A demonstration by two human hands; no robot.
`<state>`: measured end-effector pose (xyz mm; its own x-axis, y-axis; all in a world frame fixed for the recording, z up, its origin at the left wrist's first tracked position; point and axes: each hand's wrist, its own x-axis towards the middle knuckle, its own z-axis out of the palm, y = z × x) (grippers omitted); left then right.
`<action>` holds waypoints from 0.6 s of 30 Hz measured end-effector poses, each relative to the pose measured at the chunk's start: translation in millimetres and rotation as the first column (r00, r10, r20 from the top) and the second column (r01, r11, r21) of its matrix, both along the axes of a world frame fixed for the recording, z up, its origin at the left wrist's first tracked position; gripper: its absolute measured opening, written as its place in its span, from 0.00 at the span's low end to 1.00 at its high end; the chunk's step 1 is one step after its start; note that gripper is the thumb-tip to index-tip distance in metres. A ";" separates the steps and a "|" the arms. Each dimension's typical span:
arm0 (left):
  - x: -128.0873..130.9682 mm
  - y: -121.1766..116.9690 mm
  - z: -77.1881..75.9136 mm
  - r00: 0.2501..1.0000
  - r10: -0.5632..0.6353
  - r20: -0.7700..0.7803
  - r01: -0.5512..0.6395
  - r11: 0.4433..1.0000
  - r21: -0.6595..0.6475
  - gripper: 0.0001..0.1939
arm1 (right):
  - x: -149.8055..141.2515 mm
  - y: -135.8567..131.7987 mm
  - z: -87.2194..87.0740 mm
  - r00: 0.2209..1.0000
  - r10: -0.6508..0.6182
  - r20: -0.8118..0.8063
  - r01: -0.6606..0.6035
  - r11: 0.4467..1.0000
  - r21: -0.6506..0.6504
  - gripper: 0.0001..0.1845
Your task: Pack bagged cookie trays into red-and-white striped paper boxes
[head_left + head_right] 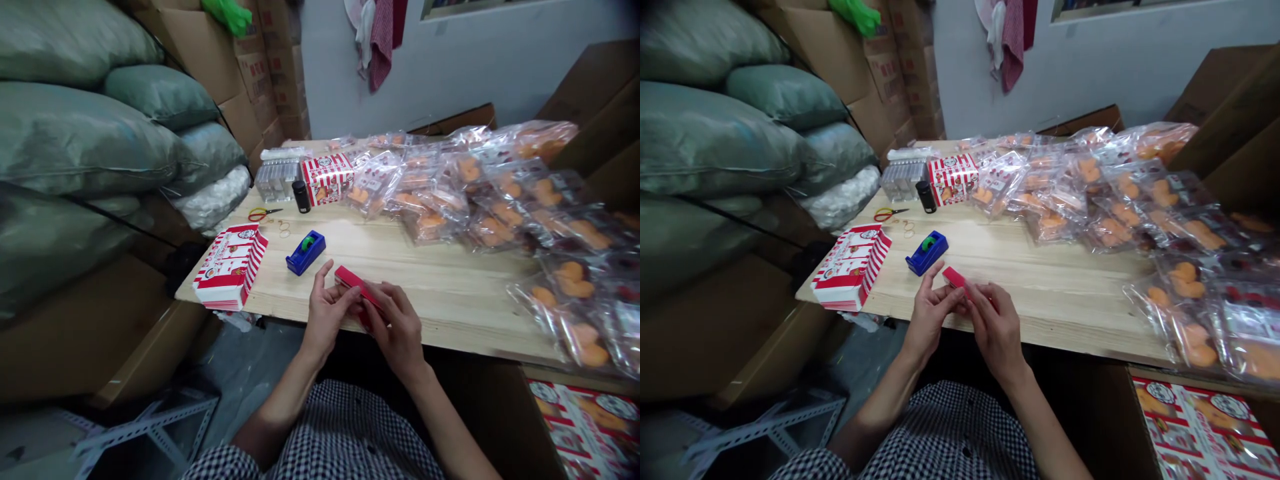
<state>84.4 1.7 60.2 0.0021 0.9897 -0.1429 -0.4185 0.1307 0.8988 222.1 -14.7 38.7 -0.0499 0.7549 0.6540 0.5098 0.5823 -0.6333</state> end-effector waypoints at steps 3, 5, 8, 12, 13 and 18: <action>-2.7 0.8 -3.8 0.994 -0.004 -0.111 0.004 1.000 0.007 0.41 | 4.9 3.4 0.0 0.998 0.021 0.059 -0.021 1.000 -0.003 0.29; -7.1 6.3 -11.3 0.945 0.092 -0.313 -0.068 0.994 0.089 0.38 | 7.4 5.7 0.5 0.999 0.022 0.028 -0.022 0.999 -0.027 0.28; -18.4 22.7 -27.2 0.787 0.232 -0.571 -0.110 0.965 0.240 0.35 | 9.4 8.8 1.5 0.999 0.031 -0.015 -0.031 0.998 -0.058 0.26; -35.3 42.0 -35.1 0.766 0.081 -0.638 0.180 0.925 0.334 0.25 | 10.4 8.0 2.0 0.993 0.048 -0.111 -0.058 0.994 -0.096 0.21; -38.1 42.8 -32.7 0.776 0.011 -0.631 0.262 0.904 0.338 0.21 | 11.7 5.8 1.7 0.987 0.034 -0.159 -0.054 0.991 -0.119 0.20; -27.4 16.6 -11.7 0.798 -0.013 -0.603 0.378 0.790 0.483 0.11 | 34.8 -26.0 1.4 0.774 -0.271 -0.572 0.022 0.915 -0.404 0.29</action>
